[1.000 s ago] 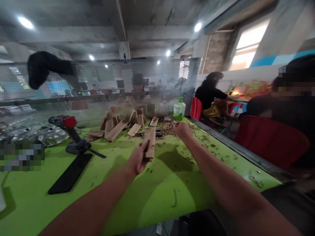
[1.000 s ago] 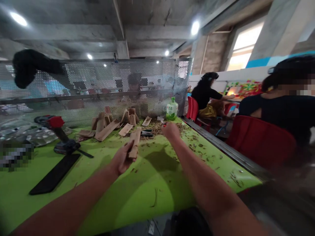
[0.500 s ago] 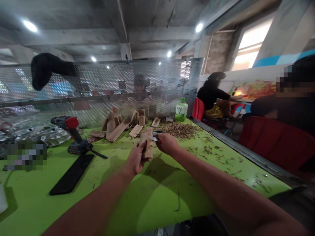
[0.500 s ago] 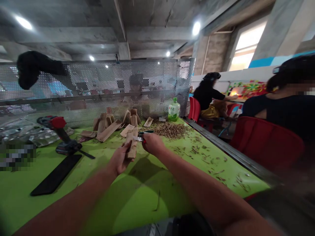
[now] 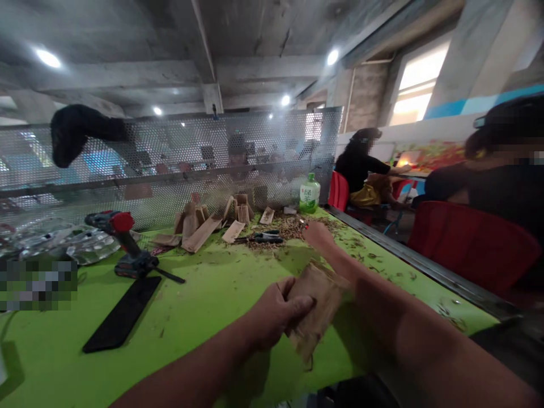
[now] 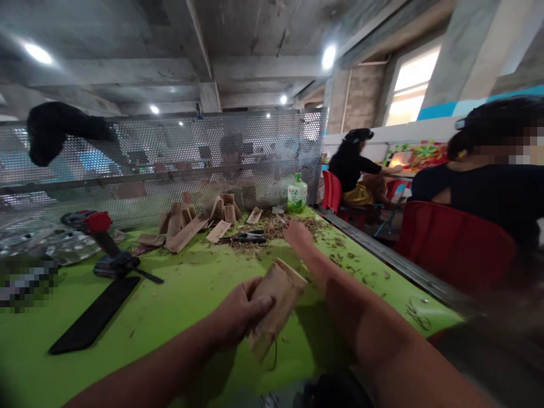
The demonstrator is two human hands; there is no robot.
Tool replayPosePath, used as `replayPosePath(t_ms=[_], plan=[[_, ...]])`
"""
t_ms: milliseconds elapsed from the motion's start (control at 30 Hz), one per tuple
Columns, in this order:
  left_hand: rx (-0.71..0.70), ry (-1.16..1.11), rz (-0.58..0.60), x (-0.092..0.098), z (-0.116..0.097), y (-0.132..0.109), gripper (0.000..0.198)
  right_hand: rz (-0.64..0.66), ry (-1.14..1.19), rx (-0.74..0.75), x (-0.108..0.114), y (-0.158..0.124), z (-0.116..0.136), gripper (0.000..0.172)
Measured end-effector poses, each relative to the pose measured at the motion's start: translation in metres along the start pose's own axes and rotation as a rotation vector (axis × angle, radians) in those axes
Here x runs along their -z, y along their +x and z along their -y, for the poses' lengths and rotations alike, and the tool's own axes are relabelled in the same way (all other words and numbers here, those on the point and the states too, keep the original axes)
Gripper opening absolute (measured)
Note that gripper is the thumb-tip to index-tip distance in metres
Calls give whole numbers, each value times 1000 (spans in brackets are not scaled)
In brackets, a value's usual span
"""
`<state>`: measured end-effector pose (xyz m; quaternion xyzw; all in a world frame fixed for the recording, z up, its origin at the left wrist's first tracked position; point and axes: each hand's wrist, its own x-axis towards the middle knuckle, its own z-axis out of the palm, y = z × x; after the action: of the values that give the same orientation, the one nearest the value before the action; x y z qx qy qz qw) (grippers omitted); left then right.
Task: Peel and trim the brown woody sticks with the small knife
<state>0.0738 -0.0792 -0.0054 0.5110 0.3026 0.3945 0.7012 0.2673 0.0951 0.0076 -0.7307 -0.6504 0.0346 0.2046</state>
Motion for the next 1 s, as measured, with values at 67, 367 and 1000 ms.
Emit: replayPosePath(t_ms=[67, 367, 1000], plan=[[-24, -73, -81, 6, 0, 2, 51, -85, 50, -40, 1, 3, -5, 33], [-83, -280, -658, 68, -24, 32, 16, -34, 76, 499, -19, -49, 49, 22], [-171, -51, -575, 60, -20, 36, 34, -2, -98, 671, -13, -68, 58, 22]])
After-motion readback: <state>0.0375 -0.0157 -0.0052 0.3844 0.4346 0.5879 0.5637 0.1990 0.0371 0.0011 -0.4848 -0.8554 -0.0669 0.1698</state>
